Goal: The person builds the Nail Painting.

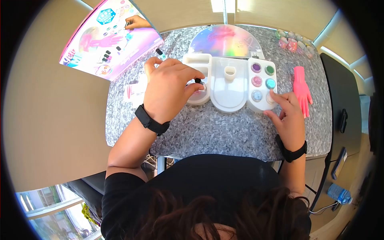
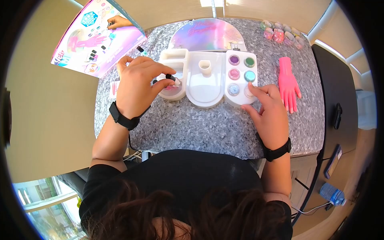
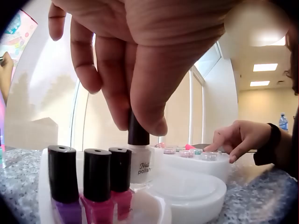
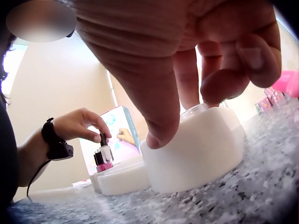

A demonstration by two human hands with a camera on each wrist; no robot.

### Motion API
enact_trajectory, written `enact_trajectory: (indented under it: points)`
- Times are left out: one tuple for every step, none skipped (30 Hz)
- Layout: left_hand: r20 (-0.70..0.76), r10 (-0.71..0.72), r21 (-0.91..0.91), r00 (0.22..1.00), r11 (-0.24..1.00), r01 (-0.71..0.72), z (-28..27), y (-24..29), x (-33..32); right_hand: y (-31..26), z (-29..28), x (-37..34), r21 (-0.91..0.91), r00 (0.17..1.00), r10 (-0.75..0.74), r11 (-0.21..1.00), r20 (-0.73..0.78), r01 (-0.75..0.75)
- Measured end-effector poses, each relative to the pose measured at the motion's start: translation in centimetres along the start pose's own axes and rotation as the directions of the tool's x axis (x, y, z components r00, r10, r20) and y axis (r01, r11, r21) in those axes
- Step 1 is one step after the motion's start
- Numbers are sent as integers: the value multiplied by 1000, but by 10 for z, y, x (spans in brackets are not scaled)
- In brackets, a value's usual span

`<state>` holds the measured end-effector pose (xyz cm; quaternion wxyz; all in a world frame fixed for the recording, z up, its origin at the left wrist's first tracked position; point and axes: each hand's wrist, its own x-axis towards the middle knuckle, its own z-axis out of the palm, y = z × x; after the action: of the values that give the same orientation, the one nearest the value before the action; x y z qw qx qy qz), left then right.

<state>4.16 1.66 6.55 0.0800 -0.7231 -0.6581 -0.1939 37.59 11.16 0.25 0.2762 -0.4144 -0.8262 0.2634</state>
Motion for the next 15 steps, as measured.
enact_trajectory:
  points:
    - [0, 3, -1, 1000, 1000, -3, 1, 0, 0, 0, 0, 0, -8, 1000, -1, 1000, 2, 1]
    - [4, 9, 8, 1000, 1000, -9, 1, 1, 0, 0, 0, 0, -15, 1000, -3, 1000, 5, 3]
    - [7, 15, 18, 1000, 1000, -15, 2, 2, 0, 0, 0, 0, -15, 1000, -3, 1000, 5, 3]
    - [7, 14, 18, 1000, 1000, -14, 4, 1, -1, 1, 0, 0, -13, 1000, -5, 1000, 4, 5]
    - [11, 24, 13, 1000, 1000, -24, 7, 1, -2, 1, 0, 0, -11, 1000, -8, 1000, 3, 8]
    - [16, 33, 8, 999, 999, -33, 11, 0, -4, 1, 0, 0, -10, 1000, -9, 1000, 5, 9]
    - [17, 31, 8, 999, 999, -31, 13, 0, -5, 2, 1, 0, -9, 1000, -11, 1000, 2, 11]
    - [33, 31, 8, 999, 999, -31, 16, 0, -5, 2, 1, 0, -7, 1000, -12, 1000, -1, 12]
    - [49, 32, 7, 998, 999, -32, 18, 0, -6, 2, 1, 0, -7, 1000, -11, 1000, 2, 11]
    - [50, 30, 6, 998, 1000, -31, 21, 0, -7, 1, 1, 0, -6, 1000, -2, 1000, 6, 2]
    - [39, 32, 13, 999, 999, -32, 24, 0, -8, 1, 1, 0, -6, 1000, 6, 1000, 10, -6]
    - [27, 34, 19, 999, 999, -34, 25, 1, -9, 1, 1, 0, -6, 1000, 7, 1000, 11, -7]
    - [27, 33, 18, 999, 999, -33, 25, 1, -9, 1, 1, 0, -7, 1000, 4, 1000, 8, -4]
    - [40, 33, 16, 999, 999, -33, 23, 2, -10, 1, 1, 0, -8, 1000, 1, 1000, 4, -1]
    - [52, 32, 13, 998, 999, -33, 23, 2, -10, 1, 1, 0, -9, 1000, 1, 1000, 6, -1]
